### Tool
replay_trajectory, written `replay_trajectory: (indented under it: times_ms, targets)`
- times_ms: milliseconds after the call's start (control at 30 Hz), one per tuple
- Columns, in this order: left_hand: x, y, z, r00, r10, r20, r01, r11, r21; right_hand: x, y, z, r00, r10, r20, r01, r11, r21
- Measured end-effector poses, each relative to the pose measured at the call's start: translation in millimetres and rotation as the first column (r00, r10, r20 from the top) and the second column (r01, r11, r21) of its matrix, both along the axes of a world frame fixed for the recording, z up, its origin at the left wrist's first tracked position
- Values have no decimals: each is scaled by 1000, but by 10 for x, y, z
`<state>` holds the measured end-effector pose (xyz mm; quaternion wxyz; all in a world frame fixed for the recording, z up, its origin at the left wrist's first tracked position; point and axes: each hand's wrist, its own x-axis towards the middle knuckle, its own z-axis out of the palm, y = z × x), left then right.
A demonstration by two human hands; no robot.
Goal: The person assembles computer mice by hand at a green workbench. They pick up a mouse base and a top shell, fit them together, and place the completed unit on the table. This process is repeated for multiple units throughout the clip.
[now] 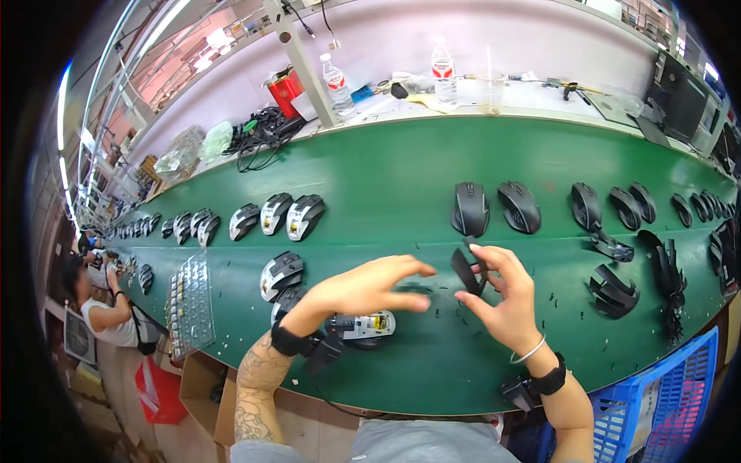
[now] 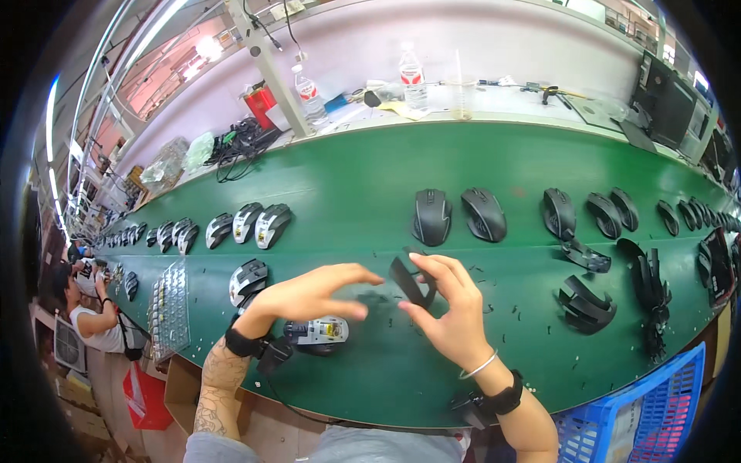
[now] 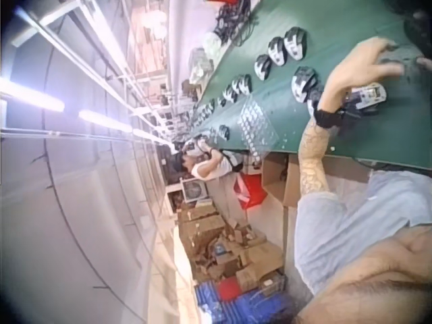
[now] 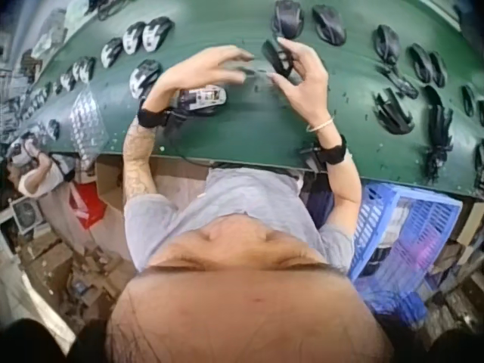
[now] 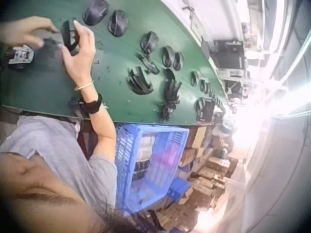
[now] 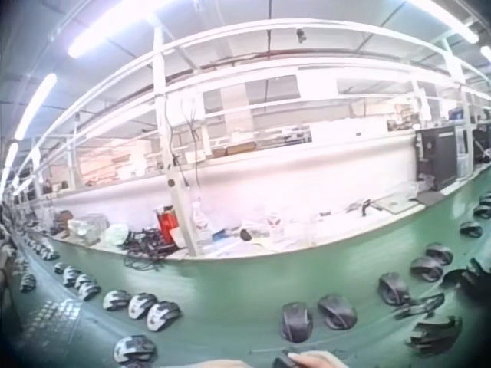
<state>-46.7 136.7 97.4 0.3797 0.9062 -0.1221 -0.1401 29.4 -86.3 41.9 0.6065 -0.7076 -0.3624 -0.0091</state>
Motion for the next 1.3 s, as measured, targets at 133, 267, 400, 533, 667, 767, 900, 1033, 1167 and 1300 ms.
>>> replay_trajectory:
  times_ms: [133, 267, 400, 533, 667, 767, 900, 1033, 1167, 1300]
  targets:
    - [-578, 188, -10, 996, -37, 79, -21, 779, 627, 98, -47, -77, 989, -117, 96, 115, 993, 24]
    - [-848, 185, -154, 993, 60, 101, -115, 681, 723, 113, -50, -57, 965, -203, 166, 204, 979, 10]
    - [-861, 195, -92, 963, 223, 148, -268, 812, 518, 123, -68, -21, 951, -245, 187, 250, 968, -5]
    - [-739, 233, -59, 926, 346, 149, -368, 914, 168, 115, -84, 27, 961, -190, 201, 198, 980, -23]
    - [-551, 129, -63, 929, 302, 214, -306, 952, -12, 3, -50, 81, 988, 60, 142, -60, 998, -9]
    - [-398, -23, -135, 912, 285, 295, -274, 958, -78, -75, -20, 133, 954, 240, 179, -226, 969, -97]
    - [-267, -201, -238, 884, 332, 328, -288, 941, -175, -110, -5, 27, 950, 212, 231, -179, 971, -156]
    - [-246, -390, -273, 874, 419, 247, -344, 891, -296, -112, -14, 13, 958, 213, 193, -185, 971, -154]
    - [-234, -471, -297, 867, 439, 235, -340, 866, -366, -126, -18, -14, 970, 208, 128, -192, 973, -127]
    - [-188, -420, -266, 859, 249, 448, -180, 965, -193, -98, -19, -27, 963, 225, 146, -210, 971, -114]
